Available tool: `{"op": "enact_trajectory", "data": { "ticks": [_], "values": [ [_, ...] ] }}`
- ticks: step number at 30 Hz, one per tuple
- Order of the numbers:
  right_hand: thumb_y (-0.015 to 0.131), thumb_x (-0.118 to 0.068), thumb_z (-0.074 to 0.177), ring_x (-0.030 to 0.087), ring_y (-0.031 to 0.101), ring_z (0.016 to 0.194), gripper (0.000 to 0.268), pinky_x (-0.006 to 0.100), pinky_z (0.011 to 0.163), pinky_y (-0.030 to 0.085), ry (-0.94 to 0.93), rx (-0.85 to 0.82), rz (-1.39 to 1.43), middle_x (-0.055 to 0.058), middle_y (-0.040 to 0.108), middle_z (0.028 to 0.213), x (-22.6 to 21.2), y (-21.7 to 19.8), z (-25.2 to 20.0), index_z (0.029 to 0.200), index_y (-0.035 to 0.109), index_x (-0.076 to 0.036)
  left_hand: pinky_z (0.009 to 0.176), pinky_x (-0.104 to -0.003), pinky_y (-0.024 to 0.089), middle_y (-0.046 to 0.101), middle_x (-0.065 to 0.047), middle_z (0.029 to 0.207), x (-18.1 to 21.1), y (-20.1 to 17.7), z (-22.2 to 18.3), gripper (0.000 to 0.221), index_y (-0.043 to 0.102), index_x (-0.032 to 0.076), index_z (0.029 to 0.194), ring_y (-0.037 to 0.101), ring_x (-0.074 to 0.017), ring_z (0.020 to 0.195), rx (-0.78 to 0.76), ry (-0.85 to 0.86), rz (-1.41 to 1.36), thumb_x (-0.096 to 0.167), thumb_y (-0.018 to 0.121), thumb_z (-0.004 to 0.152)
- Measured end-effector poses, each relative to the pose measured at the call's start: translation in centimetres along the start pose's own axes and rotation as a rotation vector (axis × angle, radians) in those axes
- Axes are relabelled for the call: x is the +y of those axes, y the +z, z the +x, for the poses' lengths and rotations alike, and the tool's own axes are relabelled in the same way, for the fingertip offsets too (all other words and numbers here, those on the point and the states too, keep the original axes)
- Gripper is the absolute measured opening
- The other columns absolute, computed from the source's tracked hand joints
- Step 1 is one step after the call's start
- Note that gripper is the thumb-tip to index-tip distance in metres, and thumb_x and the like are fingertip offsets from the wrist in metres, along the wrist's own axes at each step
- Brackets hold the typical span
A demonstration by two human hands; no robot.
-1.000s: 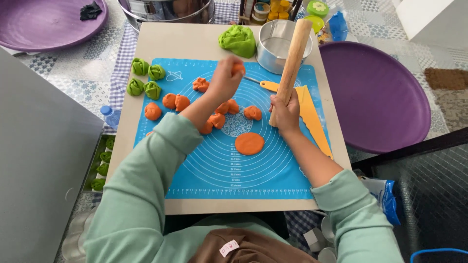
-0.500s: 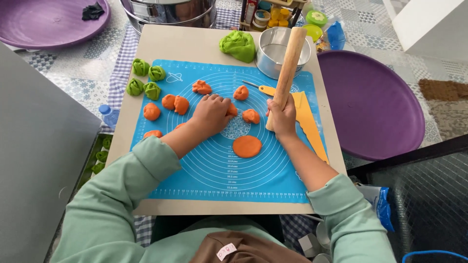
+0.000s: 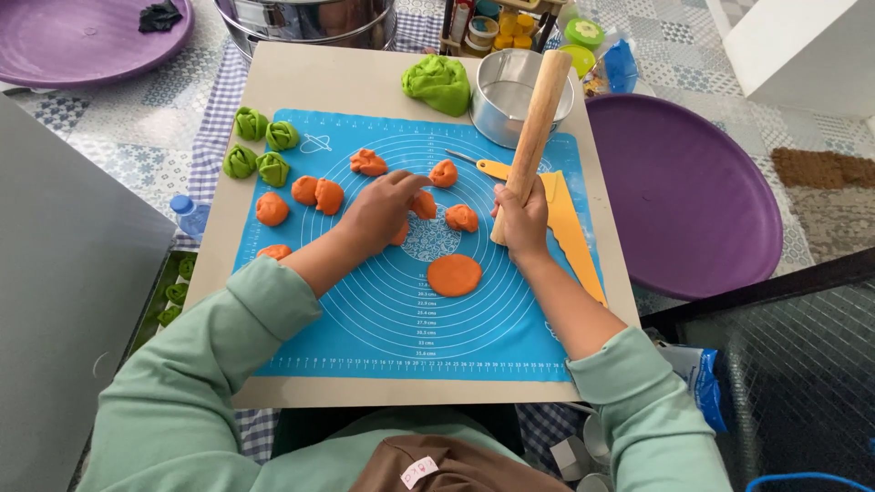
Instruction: Flattening small dough balls with a rolling pin and shaping them into decorative forms on a silicone mat.
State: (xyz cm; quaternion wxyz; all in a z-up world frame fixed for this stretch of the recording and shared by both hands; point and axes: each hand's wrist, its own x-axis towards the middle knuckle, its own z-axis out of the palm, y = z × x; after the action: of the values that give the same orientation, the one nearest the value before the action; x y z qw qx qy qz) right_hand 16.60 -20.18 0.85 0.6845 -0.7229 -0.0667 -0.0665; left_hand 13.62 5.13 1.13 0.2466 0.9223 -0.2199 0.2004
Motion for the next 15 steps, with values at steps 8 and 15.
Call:
{"op": "enact_trajectory", "data": {
  "ticks": [8,15],
  "values": [
    [0.065,-0.026,0.101,0.010,0.066,0.067,0.033,0.025,0.069,0.060,0.005,-0.005,-0.002,0.002,0.061,0.077,-0.3,0.1,0.1,0.124,0.051,-0.008,0.075,-0.045,0.058,0.064,-0.010,0.099,0.3,-1.9,2.1,0.040,0.059,0.018,0.136,0.070,-0.0342,0.088,0.167,0.040,-0.047,0.003,0.057,0.099],
    [0.073,-0.039,0.102,0.010,0.069,0.068,0.043,0.023,0.065,0.060,-0.067,-0.081,0.060,0.006,0.068,0.086,-0.1,-0.5,0.2,0.123,0.050,-0.009,0.054,-0.031,0.064,0.053,-0.005,0.088,4.1,-2.1,4.7,0.055,0.058,-0.001,0.132,0.074,-0.0228,0.071,0.052,-0.588,-1.250,0.006,0.079,0.081]
  ]
}}
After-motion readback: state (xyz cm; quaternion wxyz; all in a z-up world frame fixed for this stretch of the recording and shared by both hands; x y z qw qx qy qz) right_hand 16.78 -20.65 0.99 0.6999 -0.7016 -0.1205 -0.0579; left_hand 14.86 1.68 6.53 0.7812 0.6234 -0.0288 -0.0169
